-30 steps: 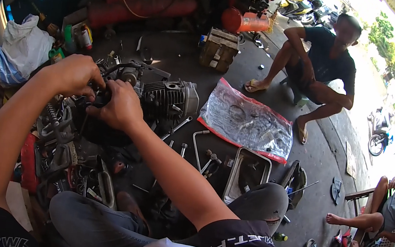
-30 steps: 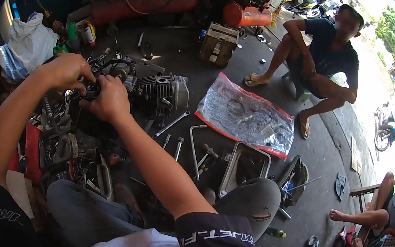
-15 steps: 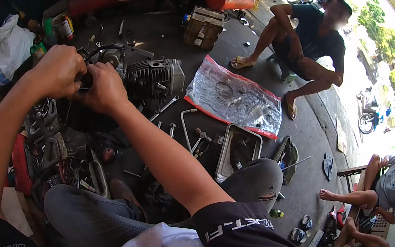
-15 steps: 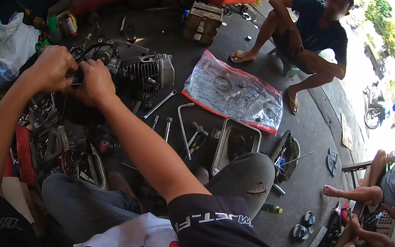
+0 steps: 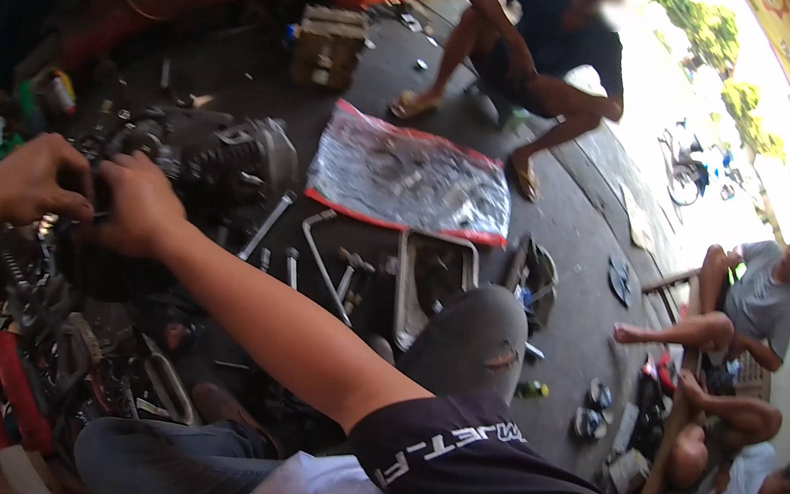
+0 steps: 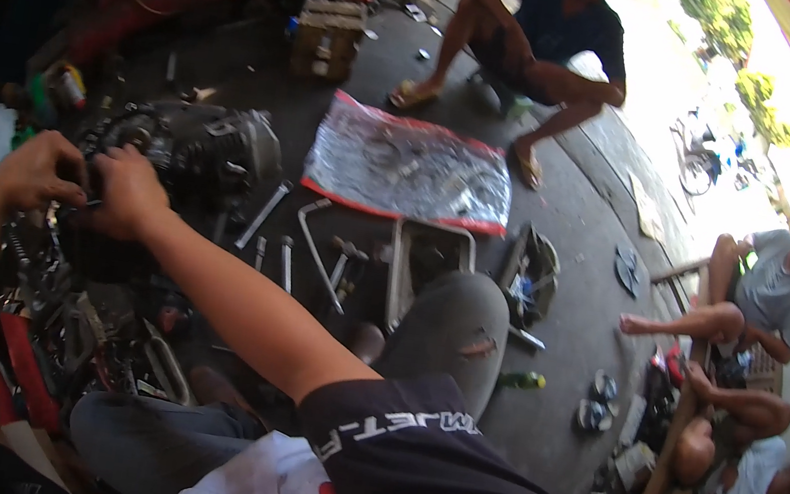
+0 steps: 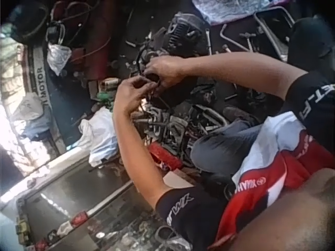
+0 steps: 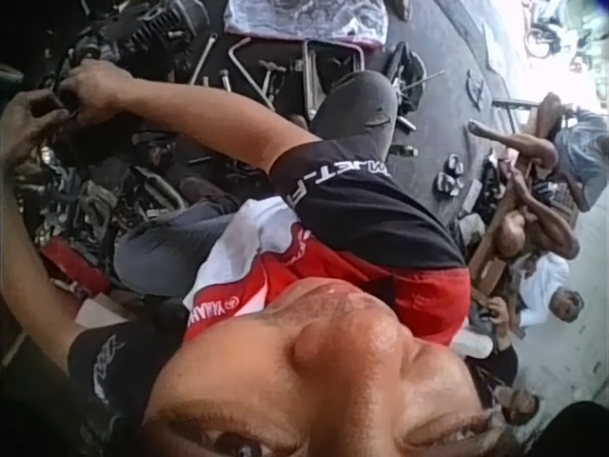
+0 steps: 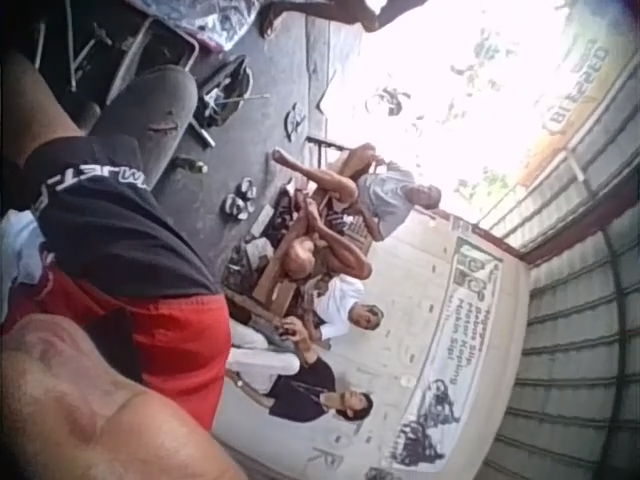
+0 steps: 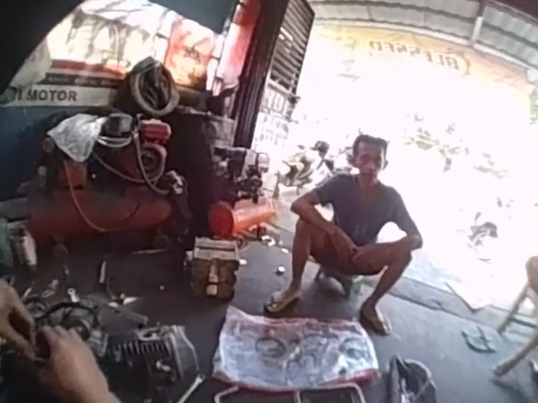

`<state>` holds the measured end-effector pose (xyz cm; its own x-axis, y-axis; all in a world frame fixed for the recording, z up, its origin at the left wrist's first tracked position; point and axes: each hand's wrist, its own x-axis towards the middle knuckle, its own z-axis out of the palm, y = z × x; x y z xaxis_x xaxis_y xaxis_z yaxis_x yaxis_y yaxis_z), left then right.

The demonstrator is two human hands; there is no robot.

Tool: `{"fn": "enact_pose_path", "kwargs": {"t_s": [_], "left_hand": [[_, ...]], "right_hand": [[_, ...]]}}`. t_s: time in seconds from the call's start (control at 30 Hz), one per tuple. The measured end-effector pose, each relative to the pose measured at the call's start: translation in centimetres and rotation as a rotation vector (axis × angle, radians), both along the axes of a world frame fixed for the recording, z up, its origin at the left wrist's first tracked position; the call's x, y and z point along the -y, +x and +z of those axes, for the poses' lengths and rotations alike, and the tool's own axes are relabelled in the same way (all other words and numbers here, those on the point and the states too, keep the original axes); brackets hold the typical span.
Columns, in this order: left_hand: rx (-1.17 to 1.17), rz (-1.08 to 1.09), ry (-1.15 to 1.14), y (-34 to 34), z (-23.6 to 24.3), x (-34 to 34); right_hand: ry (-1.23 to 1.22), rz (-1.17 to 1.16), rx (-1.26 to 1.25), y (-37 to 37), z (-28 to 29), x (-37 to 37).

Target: Repairing or assembling a motorcycle engine component.

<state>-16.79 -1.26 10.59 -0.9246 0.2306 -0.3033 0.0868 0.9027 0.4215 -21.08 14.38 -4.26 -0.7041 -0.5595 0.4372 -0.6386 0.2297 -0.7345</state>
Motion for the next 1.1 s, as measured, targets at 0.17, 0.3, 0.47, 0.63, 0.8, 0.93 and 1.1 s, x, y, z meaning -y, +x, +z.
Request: {"fn": "enact_pose_path", "kwargs": {"t_s": [0.17,0.3,0.47,0.63,0.8,0.93,1.1], "left_hand": [[-0.535,-0.225,-0.401,-1.6,-4.3,-0.4],[-0.461,-0.232,-0.483,-3.1,-6.0,2.3],[-0.463,-0.129,-0.107,-2.8,-9.4,7.7],[-0.429,-0.129,0.008,-2.0,-8.2,8.6],[-0.008,0.097,0.194,-1.4,-3.9,5.3],[0.125,0.118,0.330,-2.1,-3.4,4.4],[-0.108,0.029,0.082,-3.0,-4.5,6.1]], "right_hand": [[-0.026,0.028,-0.033,-0.3,-1.3,0.7],[-0.072,-0.035,0.003,-0.5,-1.8,1.6],[-0.059,-0.048,0.121,-0.5,-3.0,2.1],[-0.145,-0.071,0.121,-0.4,-2.6,2.3],[-0.083,-0.077,0.049,-0.2,-1.7,1.8],[-0.128,-0.095,0.036,0.3,-1.4,1.4],[-0.252,-0.118,0.043,0.9,-1.4,1.1]]}}
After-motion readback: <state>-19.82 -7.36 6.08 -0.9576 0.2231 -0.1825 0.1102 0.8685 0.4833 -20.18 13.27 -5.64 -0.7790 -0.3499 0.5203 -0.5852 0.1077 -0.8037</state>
